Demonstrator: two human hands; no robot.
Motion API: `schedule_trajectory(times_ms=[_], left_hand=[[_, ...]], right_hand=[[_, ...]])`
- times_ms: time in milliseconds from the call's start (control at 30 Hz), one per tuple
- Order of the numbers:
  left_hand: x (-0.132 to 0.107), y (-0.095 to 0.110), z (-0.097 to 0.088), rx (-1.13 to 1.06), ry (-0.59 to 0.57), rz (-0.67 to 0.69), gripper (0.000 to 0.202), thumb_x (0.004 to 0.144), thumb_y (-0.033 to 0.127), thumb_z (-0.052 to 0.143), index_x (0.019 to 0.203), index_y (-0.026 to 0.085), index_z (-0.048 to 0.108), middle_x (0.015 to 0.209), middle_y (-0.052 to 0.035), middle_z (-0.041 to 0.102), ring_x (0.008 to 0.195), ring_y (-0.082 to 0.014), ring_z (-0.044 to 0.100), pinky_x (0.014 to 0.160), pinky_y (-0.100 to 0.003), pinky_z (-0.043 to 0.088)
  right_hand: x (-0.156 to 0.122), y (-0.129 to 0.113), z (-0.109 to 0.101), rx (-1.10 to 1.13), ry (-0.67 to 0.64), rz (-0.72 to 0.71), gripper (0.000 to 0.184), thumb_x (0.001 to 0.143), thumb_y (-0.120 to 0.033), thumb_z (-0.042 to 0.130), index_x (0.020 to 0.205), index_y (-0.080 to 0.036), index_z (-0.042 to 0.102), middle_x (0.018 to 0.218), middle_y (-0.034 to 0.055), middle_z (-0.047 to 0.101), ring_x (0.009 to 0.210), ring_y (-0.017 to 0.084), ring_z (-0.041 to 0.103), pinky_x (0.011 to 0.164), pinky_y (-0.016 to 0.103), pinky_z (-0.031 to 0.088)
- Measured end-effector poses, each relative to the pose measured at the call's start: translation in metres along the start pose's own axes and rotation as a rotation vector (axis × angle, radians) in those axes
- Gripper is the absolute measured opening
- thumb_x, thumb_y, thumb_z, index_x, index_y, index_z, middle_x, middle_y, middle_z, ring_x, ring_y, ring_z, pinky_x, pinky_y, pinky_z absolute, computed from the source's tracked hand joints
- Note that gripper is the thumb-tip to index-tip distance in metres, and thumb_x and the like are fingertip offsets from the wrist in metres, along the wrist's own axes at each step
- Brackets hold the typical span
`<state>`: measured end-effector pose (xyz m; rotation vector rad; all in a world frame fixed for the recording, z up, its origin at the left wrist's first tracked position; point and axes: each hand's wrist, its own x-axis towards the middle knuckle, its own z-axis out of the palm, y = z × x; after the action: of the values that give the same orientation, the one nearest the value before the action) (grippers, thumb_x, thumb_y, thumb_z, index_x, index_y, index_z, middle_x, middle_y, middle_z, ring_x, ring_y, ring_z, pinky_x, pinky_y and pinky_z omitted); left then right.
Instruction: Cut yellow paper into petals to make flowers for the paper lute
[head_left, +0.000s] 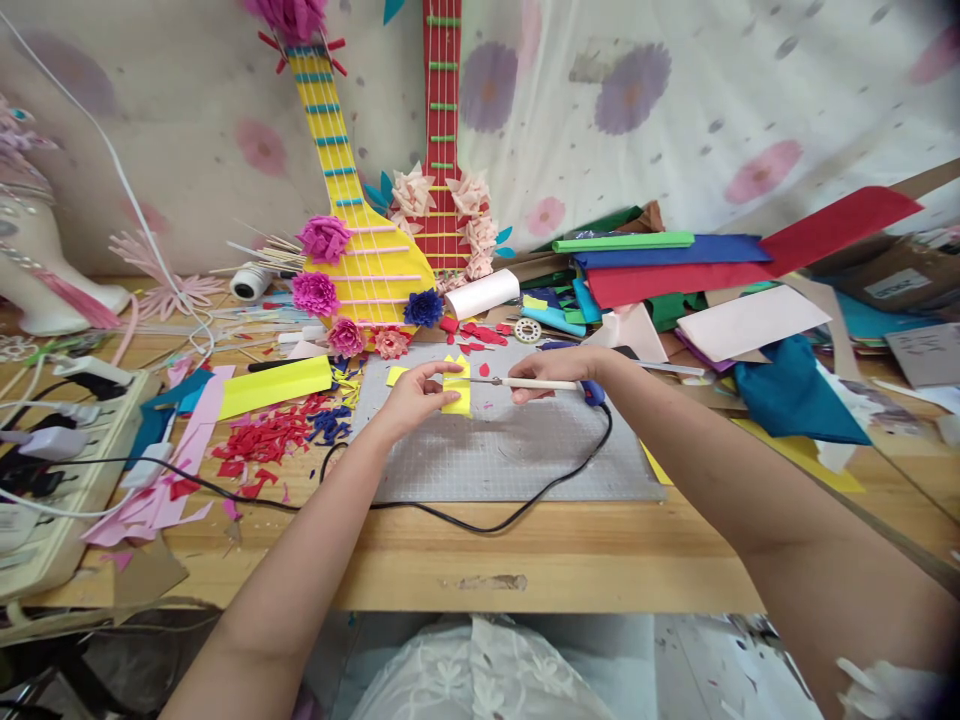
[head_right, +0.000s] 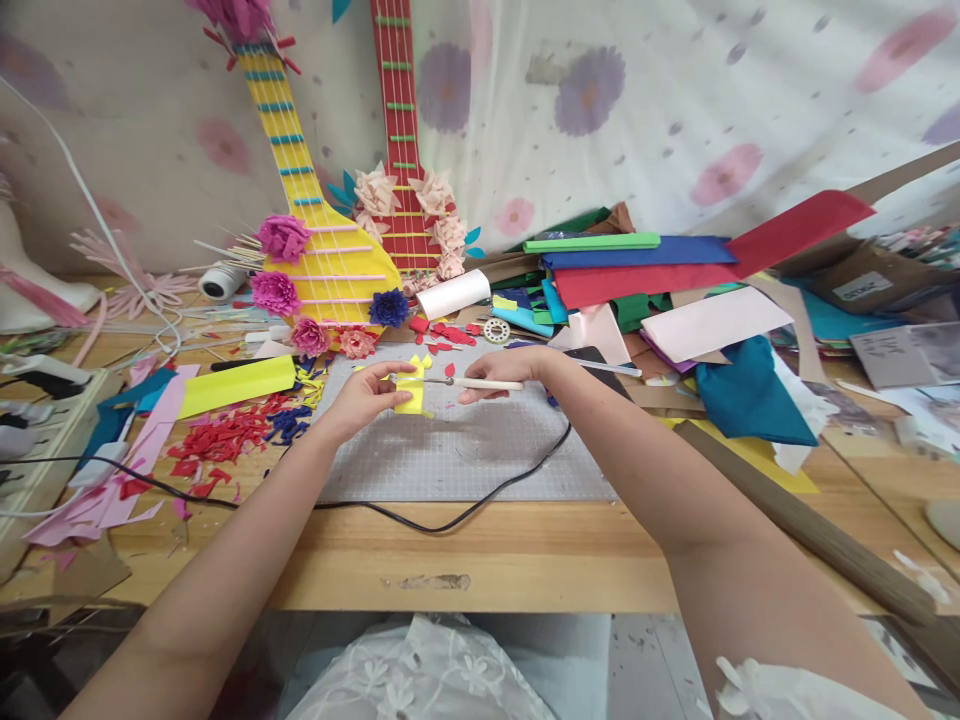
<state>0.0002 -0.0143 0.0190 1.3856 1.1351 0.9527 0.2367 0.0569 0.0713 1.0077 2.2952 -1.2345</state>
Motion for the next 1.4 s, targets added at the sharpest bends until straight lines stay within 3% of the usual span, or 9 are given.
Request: schedule_trajectory(times_ms=[967,1233,1400], left_hand=[[-0.001,0.004,0.0,-0.042,0.044,-0.033,0.047,0.057,0.022,0.071,0.103,0.013,0.063,0.045,0.0084,0.042,0.044,-0.0052,0.037,0.047,-0.019,0.025],[0.0,0.002,0.0,-0.045,0.044,-0.052,0.05,0.057,0.021,0.071,0.106,0.013,0.061,0.046,0.0084,0.043,0.044,-0.0059,0.039,0.048,-0.019,0.027],[0.0,-0.002,-0.004,-0.051,0.063,-0.045,0.053,0.057,0.021,0.071,0.108,0.012,0.06,0.049,0.0074,0.045,0.047,-0.0063,0.042,0.05,-0.019,0.031]], right_hand=[[-0.002,-0.013,0.0,0.067,0.024,0.025,0.054,0.065,-0.07,0.056,0.067,-0.017,0.049,0.052,-0.0043,0.043,0.047,0.007,0.037,0.049,0.025,0.026],[0.004,-0.009,0.002,0.102,0.054,0.036,0.051,0.064,-0.066,0.059,0.065,-0.016,0.051,0.051,-0.0039,0.047,0.044,0.006,0.039,0.046,0.023,0.027],[-0.005,0.005,0.003,0.19,0.0,0.013,0.044,0.064,-0.058,0.065,0.066,-0.016,0.052,0.05,-0.0042,0.048,0.044,0.007,0.043,0.046,0.022,0.03]])
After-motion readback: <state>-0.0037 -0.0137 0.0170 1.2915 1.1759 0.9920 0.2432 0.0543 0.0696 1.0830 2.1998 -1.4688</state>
